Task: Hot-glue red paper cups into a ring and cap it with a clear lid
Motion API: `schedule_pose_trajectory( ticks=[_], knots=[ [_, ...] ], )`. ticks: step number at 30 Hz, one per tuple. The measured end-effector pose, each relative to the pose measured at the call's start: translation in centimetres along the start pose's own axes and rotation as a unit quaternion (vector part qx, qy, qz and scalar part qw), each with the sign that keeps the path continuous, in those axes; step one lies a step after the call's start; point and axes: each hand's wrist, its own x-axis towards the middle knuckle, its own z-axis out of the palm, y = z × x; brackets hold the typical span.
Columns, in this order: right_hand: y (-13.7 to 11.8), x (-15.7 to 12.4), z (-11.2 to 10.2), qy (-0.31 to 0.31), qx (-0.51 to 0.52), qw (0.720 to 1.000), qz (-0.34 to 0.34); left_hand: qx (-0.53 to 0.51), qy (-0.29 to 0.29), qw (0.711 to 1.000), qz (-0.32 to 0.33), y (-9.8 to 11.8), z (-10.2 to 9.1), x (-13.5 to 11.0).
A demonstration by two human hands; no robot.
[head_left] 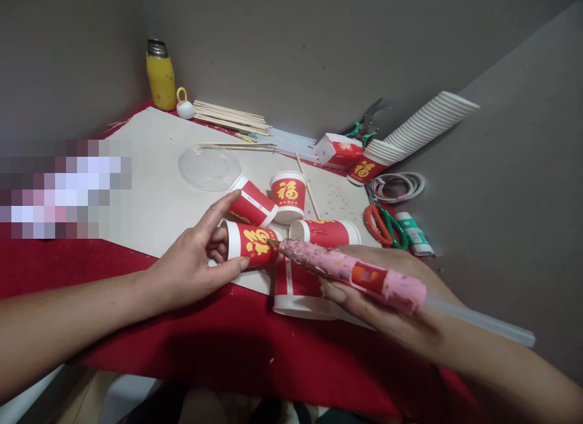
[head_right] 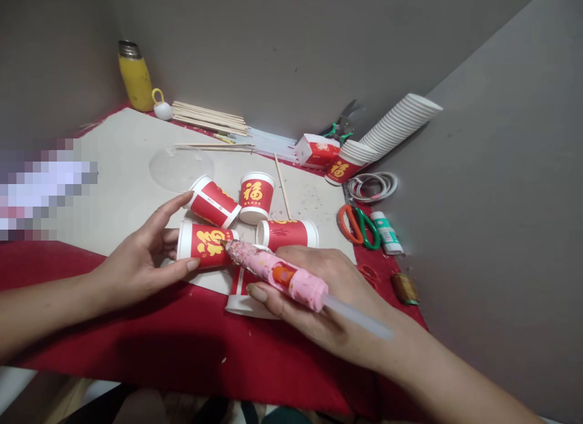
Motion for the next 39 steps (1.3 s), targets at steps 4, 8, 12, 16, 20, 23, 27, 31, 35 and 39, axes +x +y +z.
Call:
schedule_pose_trajectory(
  ticks=[4,8,12,16,20,23,27,31,35,39],
  knots=[
    [0.6,-0.6,-0.2,0.012,0.029,0.999,0.026,-0.009,-0.011,1.0,-0.026,-0.1,0.0,-0.1],
    [0.3,-0.3,-0.3,-0.001,-0.006,1.0,0.007,-0.022,-0.016,0.999,-0.036,0.0,0.0,-0.2],
    [-0.5,0.1,0.0,-0.017,-0.062,0.998,-0.02,-0.02,-0.014,0.999,-0.046,0.4,0.0,-0.1],
    [-1.0,0.3,0.6,-0.021,-0.055,0.998,-0.032,-0.014,-0.015,0.999,-0.043,0.3,0.0,-0.1],
    [-0.7,0.1,0.8,-0.021,-0.033,0.999,-0.03,-0.019,-0.014,0.999,-0.039,0.3,0.0,-0.1],
    [-0.1,-0.3,0.4,-0.015,-0.052,0.998,-0.031,-0.024,-0.015,0.999,-0.042,0.5,0.1,-0.2],
    [0.4,-0.7,0.2,-0.007,-0.09,0.996,-0.016,-0.028,-0.016,0.999,-0.043,0.6,0.1,-0.2],
    [0.4,-0.8,0.5,0.014,-0.106,0.994,-0.021,-0.009,-0.016,0.999,-0.049,0.5,0.2,-0.1],
    [0.0,-0.5,1.1,0.027,-0.106,0.993,-0.044,0.008,-0.023,0.999,-0.046,0.4,0.3,0.0],
    [-1.0,0.2,1.2,0.016,-0.089,0.994,-0.067,-0.009,-0.024,0.999,-0.036,0.2,0.3,-0.1]
  ],
)
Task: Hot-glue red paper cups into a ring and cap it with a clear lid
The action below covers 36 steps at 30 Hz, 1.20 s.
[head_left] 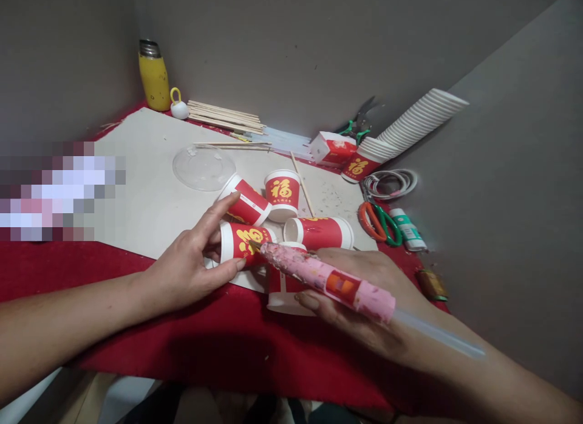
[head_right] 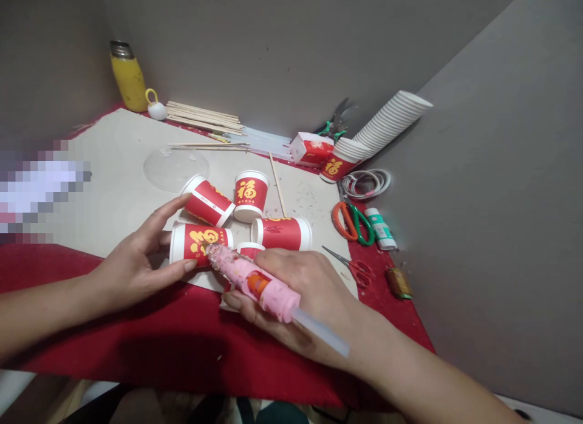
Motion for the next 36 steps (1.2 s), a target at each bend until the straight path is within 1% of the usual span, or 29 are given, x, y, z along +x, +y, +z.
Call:
schedule_pose_trajectory(
  ticks=[5,8,13,17,20,22,25,31,36],
  knots=[
    [-0.7,0.3,-0.9,-0.027,-0.009,1.0,0.002,0.009,-0.002,1.0,0.0,0.0,0.0,0.0],
    [0.0,-0.5,-0.9,-0.018,-0.032,0.999,0.012,0.025,-0.001,1.0,-0.001,0.0,-0.1,0.0],
    [1.4,-2.0,0.0,0.0,-0.057,0.998,0.03,0.042,-0.008,0.999,0.006,-0.2,-0.2,0.1],
    [0.6,-1.2,-0.2,0.0,-0.043,0.999,0.026,0.041,-0.007,0.999,0.012,-0.1,-0.2,0.0],
    [-0.4,-0.1,-0.6,-0.026,-0.025,0.999,0.018,0.025,-0.009,1.0,0.009,-0.1,-0.1,-0.1],
    [-0.7,0.3,-0.6,-0.037,-0.018,0.999,0.024,0.01,-0.011,1.0,0.008,-0.1,-0.1,-0.1],
    [-0.3,0.0,-0.2,-0.025,-0.021,0.999,0.041,-0.001,-0.012,1.0,0.01,-0.2,-0.1,-0.1],
    [1.3,-1.6,0.0,-0.002,-0.067,0.997,0.046,0.019,-0.019,1.0,0.007,-0.4,-0.3,-0.1],
    [1.0,-1.7,-0.4,-0.003,-0.078,0.995,0.057,0.021,-0.016,1.0,0.007,-0.1,-0.3,-0.1]
  ],
)
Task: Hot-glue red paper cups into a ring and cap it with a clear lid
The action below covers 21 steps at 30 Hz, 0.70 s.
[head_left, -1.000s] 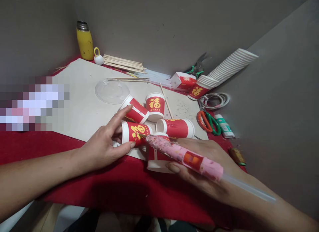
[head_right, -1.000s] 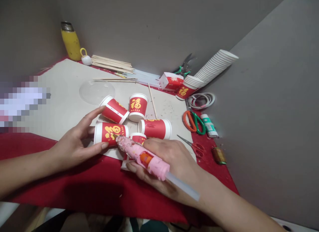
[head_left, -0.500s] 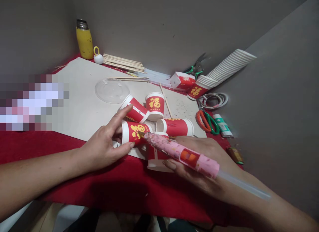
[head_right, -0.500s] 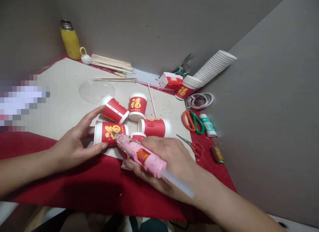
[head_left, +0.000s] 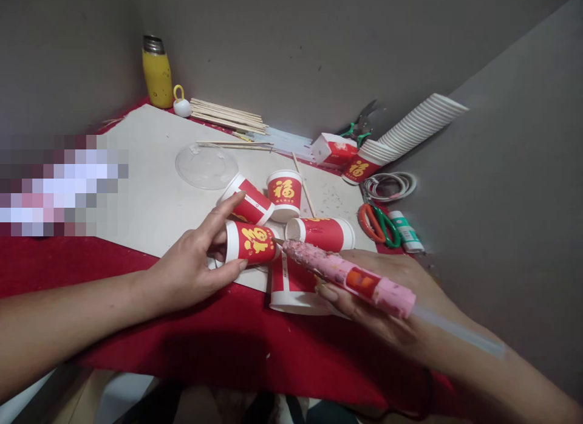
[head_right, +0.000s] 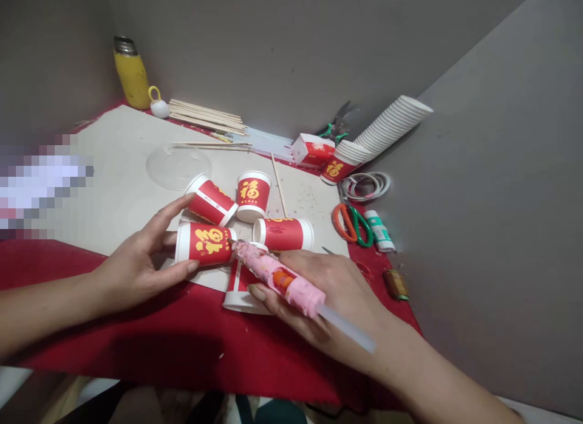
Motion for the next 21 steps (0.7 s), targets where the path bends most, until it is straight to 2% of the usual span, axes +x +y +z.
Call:
schedule_pose_trajectory(
  ticks=[7,16,21],
  knots=[
    [-2.1,1.2,-0.2,-0.009,0.023,0.999,-0.046,-0.008,0.005,1.0,-0.004,0.2,0.2,0.0],
    [-1.1,0.5,-0.6,-0.03,0.078,0.996,0.012,0.0,0.008,1.0,-0.003,0.0,0.1,-0.2],
    [-1.2,0.7,-0.6,-0.012,0.049,0.998,0.042,0.005,-0.004,1.0,0.0,-0.3,-0.1,-0.1]
  ],
)
